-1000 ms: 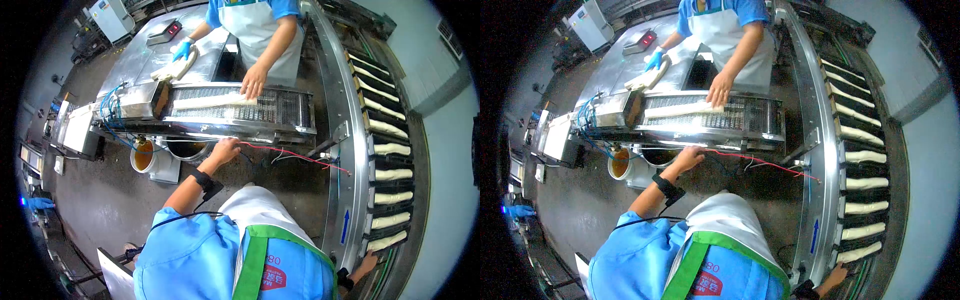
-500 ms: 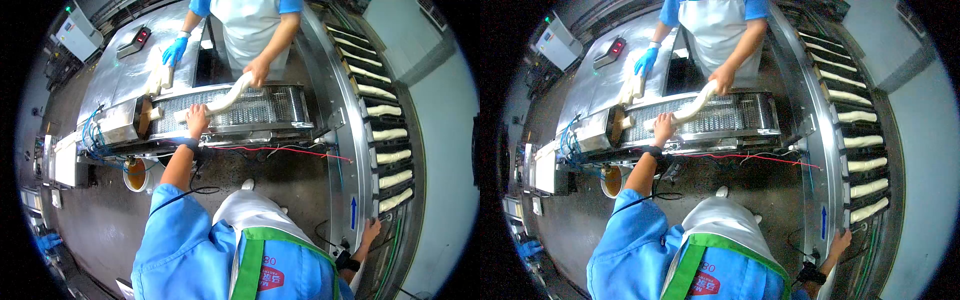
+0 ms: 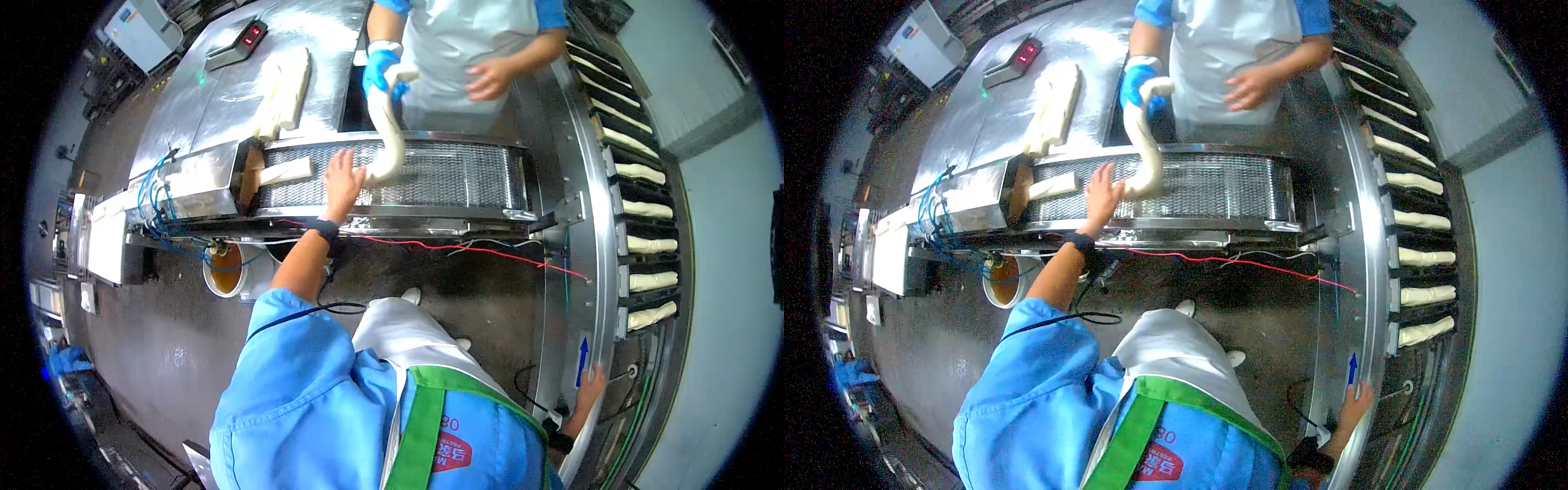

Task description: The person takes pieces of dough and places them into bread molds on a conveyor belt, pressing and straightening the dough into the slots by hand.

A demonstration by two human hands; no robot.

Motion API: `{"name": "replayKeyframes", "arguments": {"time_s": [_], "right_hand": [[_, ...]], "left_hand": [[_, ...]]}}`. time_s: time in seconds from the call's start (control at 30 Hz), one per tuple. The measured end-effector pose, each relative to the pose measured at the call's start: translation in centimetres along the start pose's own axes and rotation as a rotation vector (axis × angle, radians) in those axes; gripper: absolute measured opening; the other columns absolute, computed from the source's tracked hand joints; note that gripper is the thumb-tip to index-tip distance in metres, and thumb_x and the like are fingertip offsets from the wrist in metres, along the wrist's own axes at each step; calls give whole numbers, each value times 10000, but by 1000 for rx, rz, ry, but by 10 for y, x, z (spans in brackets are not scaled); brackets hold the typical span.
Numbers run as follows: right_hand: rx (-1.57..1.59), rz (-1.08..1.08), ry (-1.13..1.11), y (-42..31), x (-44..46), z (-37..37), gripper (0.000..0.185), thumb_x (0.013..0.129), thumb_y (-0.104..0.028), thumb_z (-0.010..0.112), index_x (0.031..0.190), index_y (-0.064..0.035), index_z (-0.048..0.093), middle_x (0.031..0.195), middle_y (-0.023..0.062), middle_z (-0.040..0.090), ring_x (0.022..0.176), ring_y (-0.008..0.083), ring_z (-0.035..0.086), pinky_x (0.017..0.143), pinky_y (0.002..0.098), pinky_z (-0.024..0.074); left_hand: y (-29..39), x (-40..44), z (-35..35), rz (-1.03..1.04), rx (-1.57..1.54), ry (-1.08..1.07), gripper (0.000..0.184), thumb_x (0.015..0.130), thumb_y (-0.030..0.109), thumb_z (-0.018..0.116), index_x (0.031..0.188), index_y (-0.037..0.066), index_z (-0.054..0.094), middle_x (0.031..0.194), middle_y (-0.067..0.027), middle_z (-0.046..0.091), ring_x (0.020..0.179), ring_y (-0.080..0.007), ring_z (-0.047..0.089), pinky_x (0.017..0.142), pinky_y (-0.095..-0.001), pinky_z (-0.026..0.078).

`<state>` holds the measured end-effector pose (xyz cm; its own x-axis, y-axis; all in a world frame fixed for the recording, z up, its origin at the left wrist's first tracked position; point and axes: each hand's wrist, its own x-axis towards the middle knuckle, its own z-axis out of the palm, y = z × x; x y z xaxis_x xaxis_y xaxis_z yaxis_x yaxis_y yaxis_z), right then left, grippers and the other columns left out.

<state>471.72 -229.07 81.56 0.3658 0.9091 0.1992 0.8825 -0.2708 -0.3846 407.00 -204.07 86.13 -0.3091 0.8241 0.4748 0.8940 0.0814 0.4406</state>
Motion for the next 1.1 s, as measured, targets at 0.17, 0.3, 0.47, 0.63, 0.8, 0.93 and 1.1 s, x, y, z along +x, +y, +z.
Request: {"name": "replayKeyframes", "arguments": {"time_s": [0.17, 0.3, 0.47, 0.63, 0.8, 0.93, 1.1], "right_hand": [[117, -54, 8, -24, 7, 8, 319, 744, -171, 542, 1006, 4, 492, 988, 166, 491, 929, 309, 461, 818, 362, 345], [233, -52, -41, -50, 9, -1, 327, 747, -166, 546, 1024, 1, 495, 993, 161, 493, 937, 291, 468, 818, 339, 353], [155, -53, -45, -52, 3, 5, 318, 752, -145, 542, 1030, 1, 492, 1000, 162, 493, 935, 286, 474, 819, 339, 357], [128, -114, 1, -22, 11, 16, 333, 739, -156, 558, 1027, -4, 488, 1007, 167, 496, 936, 309, 469, 821, 356, 358], [112, 73, 196, 10, -77, -11, 387, 731, -213, 580, 1069, -48, 486, 1043, 153, 498, 989, 299, 443, 857, 370, 334], [94, 129, 246, 76, -140, -22, 391, 714, -286, 556, 1027, -58, 506, 979, 137, 515, 949, 303, 459, 806, 411, 361], [96, 279, 226, 171, -273, -60, 379, 723, -305, 534, 1025, -76, 508, 1039, 130, 484, 974, 285, 429, 803, 412, 353]], "left_hand": [[-85, -2, -24, -225, 246, 169, 570, 670, 152, 542, 1179, 22, 321, 1218, -202, 324, 1150, -317, 285, 955, -391, 222], [-105, -3, -42, -164, 365, 80, 476, 657, 109, 524, 1094, -14, 381, 1136, -207, 405, 1115, -335, 327, 933, -377, 272], [-114, -1, -45, -99, 455, -42, 278, 727, 125, 426, 986, 35, 473, 1062, -168, 470, 1072, -323, 384, 872, -407, 325], [-69, -1, -60, -109, 636, -195, 173, 723, 108, 418, 831, 69, 548, 878, -121, 563, 863, -267, 523, 750, -349, 410], [-146, -30, -27, 221, 756, -216, 383, 768, 282, 466, 1038, 12, 479, 963, -148, 525, 872, -243, 514, 724, -331, 427], [-15, -104, -68, 246, 234, -367, 515, 778, 353, 458, 1147, -1, 400, 1095, -184, 472, 985, -287, 467, 799, -347, 397], [186, -287, -61, 510, -143, -645, 511, 781, 350, 453, 1150, 1, 398, 1098, -178, 470, 990, -283, 463, 805, -345, 391]]}}
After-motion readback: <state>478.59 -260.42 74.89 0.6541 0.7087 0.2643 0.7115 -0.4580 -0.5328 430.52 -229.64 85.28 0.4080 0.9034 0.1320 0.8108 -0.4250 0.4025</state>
